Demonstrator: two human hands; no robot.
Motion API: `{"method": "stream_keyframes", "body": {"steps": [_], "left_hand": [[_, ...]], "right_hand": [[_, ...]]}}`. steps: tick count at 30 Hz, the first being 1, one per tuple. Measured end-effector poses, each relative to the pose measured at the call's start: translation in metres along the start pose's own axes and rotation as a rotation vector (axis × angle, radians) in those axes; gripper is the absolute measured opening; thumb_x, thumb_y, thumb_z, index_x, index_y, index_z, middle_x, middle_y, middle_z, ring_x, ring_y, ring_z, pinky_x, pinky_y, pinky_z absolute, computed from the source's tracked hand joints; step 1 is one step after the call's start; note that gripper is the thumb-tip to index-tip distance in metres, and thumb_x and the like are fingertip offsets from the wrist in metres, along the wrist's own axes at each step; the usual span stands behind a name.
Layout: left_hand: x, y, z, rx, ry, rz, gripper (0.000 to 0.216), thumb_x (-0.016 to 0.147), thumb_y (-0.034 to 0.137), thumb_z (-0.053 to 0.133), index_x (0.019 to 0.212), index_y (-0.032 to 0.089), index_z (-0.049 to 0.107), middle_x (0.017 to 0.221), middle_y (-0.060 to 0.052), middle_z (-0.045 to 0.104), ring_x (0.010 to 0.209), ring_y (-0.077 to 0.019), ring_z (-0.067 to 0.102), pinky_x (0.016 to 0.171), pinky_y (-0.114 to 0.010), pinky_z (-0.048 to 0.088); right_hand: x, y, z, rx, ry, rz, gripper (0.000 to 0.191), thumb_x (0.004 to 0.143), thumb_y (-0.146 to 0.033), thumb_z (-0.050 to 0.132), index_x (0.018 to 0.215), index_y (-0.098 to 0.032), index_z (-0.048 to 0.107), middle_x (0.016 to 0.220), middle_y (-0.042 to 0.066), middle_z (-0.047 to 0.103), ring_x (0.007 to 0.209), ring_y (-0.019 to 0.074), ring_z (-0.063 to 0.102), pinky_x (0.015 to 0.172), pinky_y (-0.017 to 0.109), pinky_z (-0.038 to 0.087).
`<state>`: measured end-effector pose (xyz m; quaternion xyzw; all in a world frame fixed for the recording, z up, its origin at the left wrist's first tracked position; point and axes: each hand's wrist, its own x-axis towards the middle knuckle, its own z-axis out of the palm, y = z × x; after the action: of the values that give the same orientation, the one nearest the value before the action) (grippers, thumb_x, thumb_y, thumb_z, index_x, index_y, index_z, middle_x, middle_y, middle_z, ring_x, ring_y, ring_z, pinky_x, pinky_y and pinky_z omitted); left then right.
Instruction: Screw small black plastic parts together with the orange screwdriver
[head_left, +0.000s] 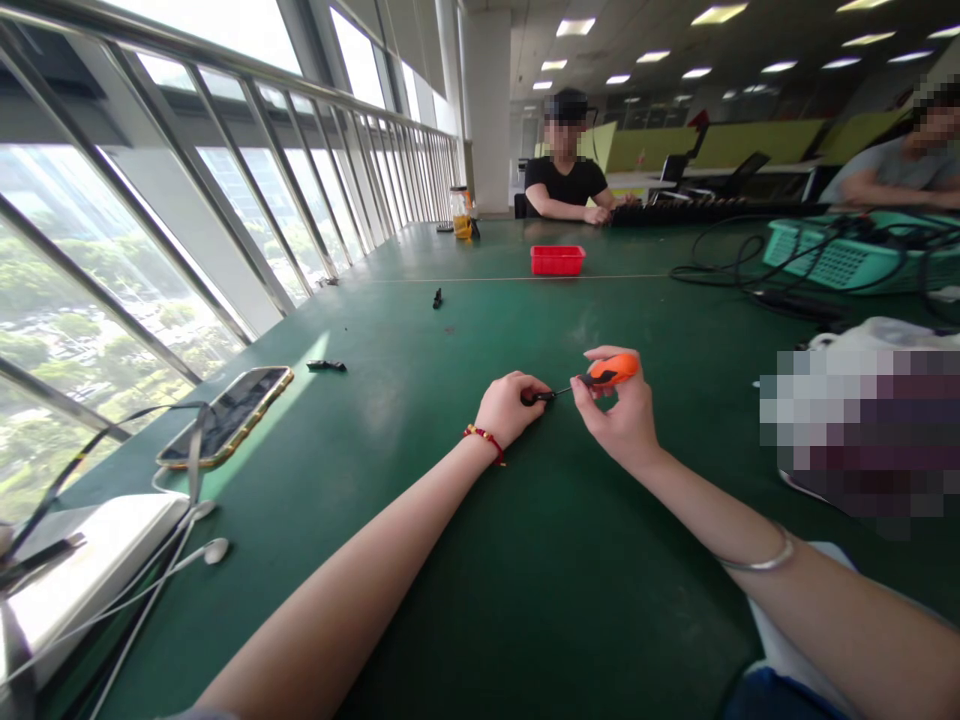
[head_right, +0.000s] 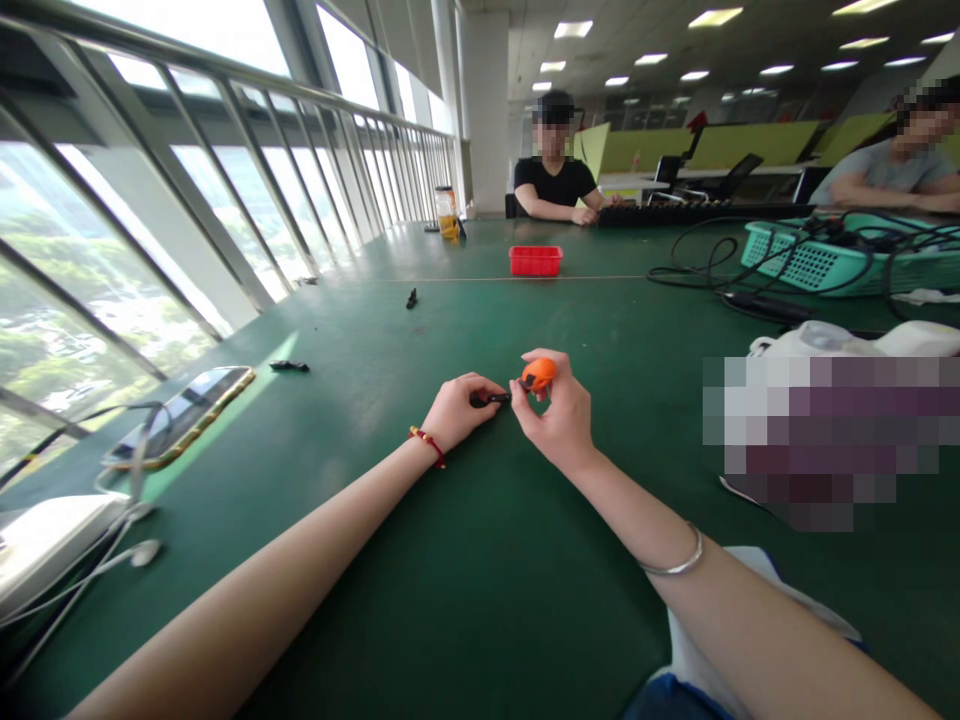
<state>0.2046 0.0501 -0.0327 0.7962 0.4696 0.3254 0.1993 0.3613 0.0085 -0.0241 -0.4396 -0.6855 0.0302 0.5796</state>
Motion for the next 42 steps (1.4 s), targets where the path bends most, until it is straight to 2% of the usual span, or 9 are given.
{"method": "stream_keyframes", "body": {"steps": [3,7,15,26,36,42], "left_hand": [[0.0,0.0,0.0,-0.003,0.002,-0.001,0.022,0.069,0.011,0.058,0.085,0.017,0.071,0.078,0.0,0.064,0.07,-0.0114,0.058,0.07,-0.023,0.048],[-0.001,0.001,0.001,0.012,0.033,-0.018,0.019,0.069,0.012,0.059,0.082,0.016,0.071,0.077,-0.001,0.064,0.069,-0.0117,0.058,0.069,-0.023,0.048],[-0.001,0.004,0.001,0.033,0.047,-0.008,0.015,0.067,0.011,0.059,0.077,0.016,0.069,0.074,-0.001,0.062,0.067,-0.0115,0.056,0.066,-0.023,0.047],[-0.001,0.002,0.001,0.037,0.041,-0.006,0.014,0.068,0.011,0.059,0.077,0.016,0.069,0.073,0.0,0.061,0.067,-0.0113,0.056,0.066,-0.023,0.047],[-0.002,0.005,0.001,0.077,0.031,0.036,0.02,0.067,0.009,0.057,0.081,0.017,0.07,0.079,-0.001,0.062,0.07,-0.0123,0.058,0.07,-0.025,0.048],[-0.003,0.006,0.001,0.093,0.032,0.023,0.019,0.067,0.01,0.058,0.08,0.017,0.07,0.078,-0.001,0.061,0.068,-0.012,0.057,0.068,-0.024,0.048]], "right_hand": [[-0.001,0.0,-0.001,0.001,-0.03,0.036,0.01,0.08,-0.029,0.057,0.082,-0.023,0.049,0.057,-0.005,0.049,0.048,0.0111,0.046,0.051,0.026,0.039],[0.0,-0.003,-0.003,0.089,-0.019,0.022,0.013,0.082,-0.027,0.055,0.074,-0.023,0.045,0.054,-0.006,0.047,0.046,0.0102,0.046,0.049,0.026,0.037],[-0.001,-0.012,-0.002,0.145,-0.086,0.02,0.017,0.082,-0.025,0.054,0.068,-0.023,0.043,0.05,-0.007,0.042,0.043,0.0086,0.04,0.046,0.025,0.034],[0.0,-0.01,-0.001,0.12,-0.097,0.03,0.017,0.082,-0.027,0.053,0.069,-0.023,0.042,0.051,-0.006,0.041,0.044,0.0084,0.04,0.047,0.025,0.033],[-0.001,-0.01,0.0,0.252,-0.112,0.095,0.014,0.082,-0.024,0.053,0.08,-0.024,0.04,0.049,-0.009,0.037,0.041,0.0096,0.038,0.044,0.025,0.03],[0.0,-0.01,0.0,0.186,-0.038,0.052,0.022,0.078,-0.022,0.059,0.089,-0.024,0.04,0.055,-0.009,0.038,0.045,0.01,0.042,0.05,0.027,0.038]]}}
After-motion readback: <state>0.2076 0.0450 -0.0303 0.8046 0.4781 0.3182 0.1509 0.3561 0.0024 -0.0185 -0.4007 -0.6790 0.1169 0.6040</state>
